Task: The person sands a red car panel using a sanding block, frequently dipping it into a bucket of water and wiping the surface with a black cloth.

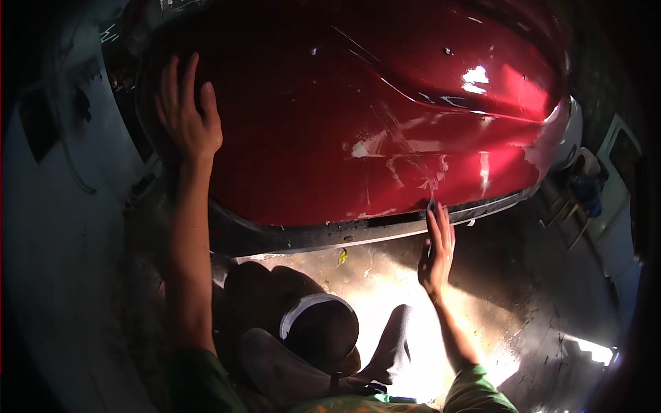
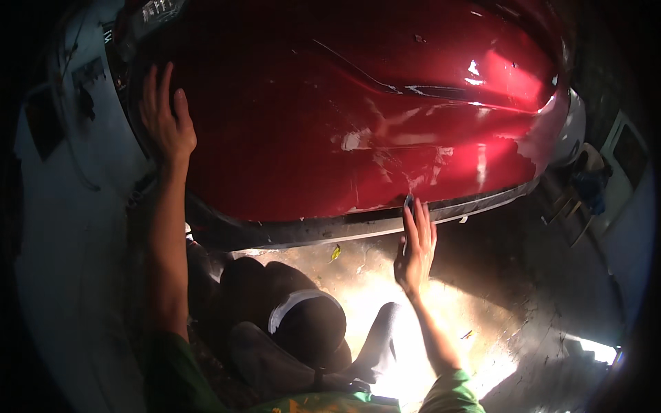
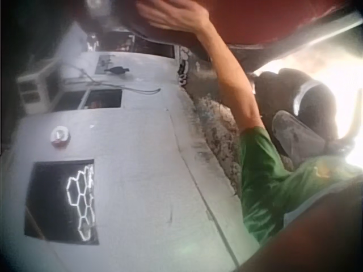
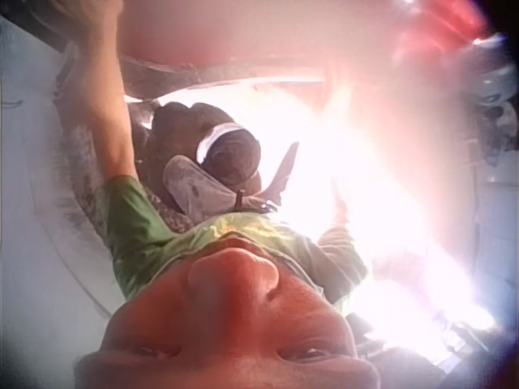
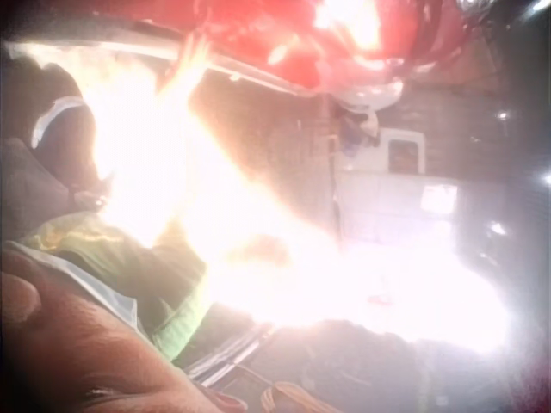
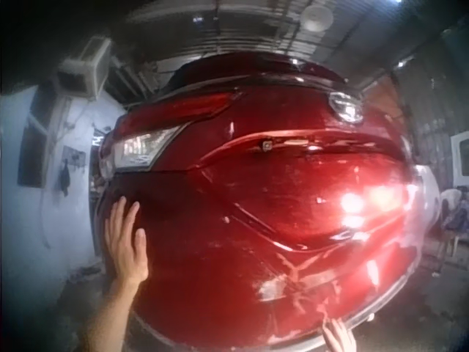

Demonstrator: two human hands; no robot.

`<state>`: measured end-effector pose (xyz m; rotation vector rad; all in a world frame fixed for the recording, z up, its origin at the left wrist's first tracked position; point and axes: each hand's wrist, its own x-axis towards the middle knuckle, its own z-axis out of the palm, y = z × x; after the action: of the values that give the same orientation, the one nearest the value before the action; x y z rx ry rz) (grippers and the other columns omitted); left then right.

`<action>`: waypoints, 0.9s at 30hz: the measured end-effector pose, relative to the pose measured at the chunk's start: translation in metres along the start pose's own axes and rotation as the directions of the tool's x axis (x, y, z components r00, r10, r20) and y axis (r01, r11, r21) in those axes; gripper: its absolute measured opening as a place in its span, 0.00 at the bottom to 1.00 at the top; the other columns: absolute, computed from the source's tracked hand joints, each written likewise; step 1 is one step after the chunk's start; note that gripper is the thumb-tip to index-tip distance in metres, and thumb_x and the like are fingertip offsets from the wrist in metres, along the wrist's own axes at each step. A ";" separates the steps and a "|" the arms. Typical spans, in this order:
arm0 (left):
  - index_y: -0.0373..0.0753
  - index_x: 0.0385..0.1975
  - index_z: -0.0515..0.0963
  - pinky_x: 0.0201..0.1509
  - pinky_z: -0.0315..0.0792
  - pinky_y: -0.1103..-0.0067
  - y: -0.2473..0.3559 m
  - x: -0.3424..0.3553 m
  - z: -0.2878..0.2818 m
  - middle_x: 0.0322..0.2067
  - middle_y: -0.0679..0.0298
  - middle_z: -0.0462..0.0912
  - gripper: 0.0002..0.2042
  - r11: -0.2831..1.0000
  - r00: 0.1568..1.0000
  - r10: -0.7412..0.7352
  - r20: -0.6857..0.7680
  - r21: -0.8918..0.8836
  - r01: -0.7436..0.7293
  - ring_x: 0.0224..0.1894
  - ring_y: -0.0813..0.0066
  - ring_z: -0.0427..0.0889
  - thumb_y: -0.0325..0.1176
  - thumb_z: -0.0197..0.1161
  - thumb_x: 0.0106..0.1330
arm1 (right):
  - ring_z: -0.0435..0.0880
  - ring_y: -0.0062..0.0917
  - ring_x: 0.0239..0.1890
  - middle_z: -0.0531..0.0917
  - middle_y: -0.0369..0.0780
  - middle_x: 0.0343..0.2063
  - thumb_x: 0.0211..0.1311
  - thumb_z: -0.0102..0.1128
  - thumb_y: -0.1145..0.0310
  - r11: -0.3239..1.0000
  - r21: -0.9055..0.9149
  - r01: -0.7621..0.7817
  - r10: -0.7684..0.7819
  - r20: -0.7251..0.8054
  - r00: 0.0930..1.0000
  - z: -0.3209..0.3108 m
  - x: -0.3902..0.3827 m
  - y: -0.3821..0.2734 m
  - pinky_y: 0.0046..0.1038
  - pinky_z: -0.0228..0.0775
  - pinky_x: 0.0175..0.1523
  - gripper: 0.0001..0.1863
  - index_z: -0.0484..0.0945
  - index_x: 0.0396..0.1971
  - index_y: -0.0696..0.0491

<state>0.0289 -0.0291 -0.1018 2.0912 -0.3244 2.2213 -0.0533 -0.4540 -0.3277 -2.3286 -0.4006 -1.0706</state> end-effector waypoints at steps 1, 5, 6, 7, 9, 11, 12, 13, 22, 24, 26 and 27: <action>0.54 0.69 0.69 0.72 0.50 0.44 0.003 0.002 -0.002 0.72 0.57 0.62 0.25 0.998 0.998 -0.055 -0.003 0.019 0.055 0.74 0.51 0.59 0.51 0.47 0.75 | 0.68 0.45 0.69 0.69 0.47 0.68 0.73 0.46 0.71 0.960 0.251 -0.120 0.137 -0.053 0.989 0.004 -0.021 -0.010 0.43 0.57 0.72 0.22 0.71 0.65 0.55; 0.52 0.75 0.58 0.73 0.38 0.38 0.113 -0.073 0.022 0.77 0.44 0.38 0.31 0.943 0.933 -0.332 0.140 0.068 0.326 0.77 0.35 0.38 0.49 0.52 0.73 | 0.78 0.35 0.51 0.78 0.46 0.48 0.78 0.47 0.60 0.786 0.541 -0.299 0.275 0.127 0.953 0.040 -0.088 -0.035 0.32 0.68 0.59 0.19 0.78 0.55 0.56; 0.54 0.74 0.59 0.73 0.36 0.37 0.155 -0.113 0.022 0.76 0.42 0.41 0.32 0.982 0.949 -0.181 0.260 -0.012 0.191 0.77 0.32 0.39 0.52 0.56 0.70 | 0.80 0.31 0.49 0.80 0.44 0.46 0.76 0.51 0.66 0.679 0.515 -0.522 0.358 0.388 0.849 0.038 -0.096 -0.041 0.28 0.70 0.56 0.15 0.80 0.55 0.55; 0.59 0.74 0.61 0.74 0.35 0.39 0.169 -0.144 0.006 0.76 0.43 0.45 0.34 0.999 0.881 0.048 0.471 -0.030 -0.038 0.77 0.35 0.42 0.55 0.59 0.67 | 0.82 0.28 0.49 0.82 0.43 0.45 0.75 0.53 0.68 0.638 0.425 -0.642 0.373 0.559 0.741 0.039 -0.091 -0.065 0.25 0.71 0.55 0.14 0.81 0.54 0.53; 0.63 0.73 0.61 0.75 0.35 0.43 0.186 -0.208 -0.016 0.76 0.49 0.49 0.35 0.993 0.815 -0.002 0.580 -0.093 0.069 0.78 0.43 0.45 0.56 0.61 0.66 | 0.84 0.30 0.49 0.85 0.43 0.44 0.73 0.58 0.65 0.645 0.513 -0.566 0.074 0.696 0.714 0.074 -0.105 -0.061 0.27 0.72 0.56 0.15 0.81 0.53 0.54; 0.60 0.74 0.61 0.75 0.36 0.42 0.190 -0.243 -0.041 0.76 0.48 0.48 0.36 0.987 0.769 -0.011 0.639 -0.117 0.111 0.78 0.42 0.44 0.50 0.65 0.65 | 0.83 0.26 0.44 0.85 0.43 0.42 0.67 0.65 0.66 0.525 0.597 -0.606 -0.183 0.775 0.605 0.112 -0.124 -0.043 0.27 0.73 0.51 0.16 0.81 0.52 0.54; 0.57 0.74 0.61 0.75 0.42 0.43 0.193 -0.258 -0.058 0.76 0.46 0.48 0.36 0.986 0.729 -0.007 0.685 -0.116 0.118 0.77 0.40 0.44 0.46 0.67 0.65 | 0.83 0.24 0.44 0.85 0.43 0.41 0.65 0.67 0.67 0.506 0.582 -0.637 -0.299 0.811 0.503 0.121 -0.129 -0.032 0.29 0.74 0.50 0.17 0.81 0.53 0.54; 0.54 0.70 0.68 0.73 0.51 0.45 0.206 -0.271 -0.074 0.76 0.46 0.48 0.32 0.938 0.681 -0.043 0.731 -0.205 0.279 0.76 0.39 0.49 0.42 0.68 0.64 | 0.81 0.21 0.39 0.87 0.40 0.38 0.63 0.69 0.71 0.505 0.481 -0.717 -0.319 0.875 0.363 0.136 -0.142 -0.007 0.27 0.74 0.46 0.17 0.81 0.52 0.55; 0.36 0.37 0.84 0.32 0.74 0.72 0.238 -0.413 -0.181 0.24 0.55 0.85 0.14 0.421 -0.131 -0.357 0.925 0.284 0.862 0.28 0.72 0.86 0.38 0.76 0.58 | 0.82 0.15 0.38 0.86 0.35 0.34 0.63 0.63 0.82 0.169 0.400 -0.901 -0.140 0.914 0.380 0.177 -0.208 0.025 0.21 0.77 0.48 0.06 0.82 0.39 0.64; 0.35 0.36 0.85 0.31 0.74 0.76 0.233 -0.406 -0.183 0.22 0.55 0.84 0.12 0.396 -0.129 -0.379 0.916 0.286 0.873 0.26 0.77 0.85 0.36 0.73 0.61 | 0.86 0.17 0.39 0.89 0.43 0.38 0.62 0.72 0.69 0.412 0.339 -0.846 -0.089 0.939 0.333 0.185 -0.205 0.028 0.25 0.78 0.47 0.19 0.81 0.47 0.66; 0.33 0.39 0.84 0.32 0.75 0.78 0.227 -0.392 -0.181 0.24 0.57 0.86 0.11 0.348 -0.249 -0.297 0.922 0.347 0.871 0.26 0.78 0.84 0.35 0.70 0.64 | 0.83 0.14 0.36 0.88 0.39 0.32 0.61 0.73 0.68 0.414 0.329 -0.849 -0.082 0.942 0.325 0.180 -0.190 0.032 0.23 0.76 0.44 0.18 0.81 0.43 0.67; 0.33 0.39 0.84 0.32 0.75 0.78 0.225 -0.387 -0.178 0.24 0.57 0.86 0.11 0.346 -0.266 -0.302 0.915 0.365 0.864 0.26 0.78 0.84 0.35 0.70 0.64 | 0.80 0.12 0.34 0.86 0.36 0.30 0.61 0.74 0.68 0.366 0.335 -0.868 -0.131 0.942 0.309 0.184 -0.190 0.036 0.22 0.74 0.42 0.17 0.81 0.41 0.66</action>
<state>-0.1625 -0.1777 -0.5178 2.0894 0.2546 -0.1174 -0.0467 -0.3834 -0.5849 -1.5440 -0.4165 0.7705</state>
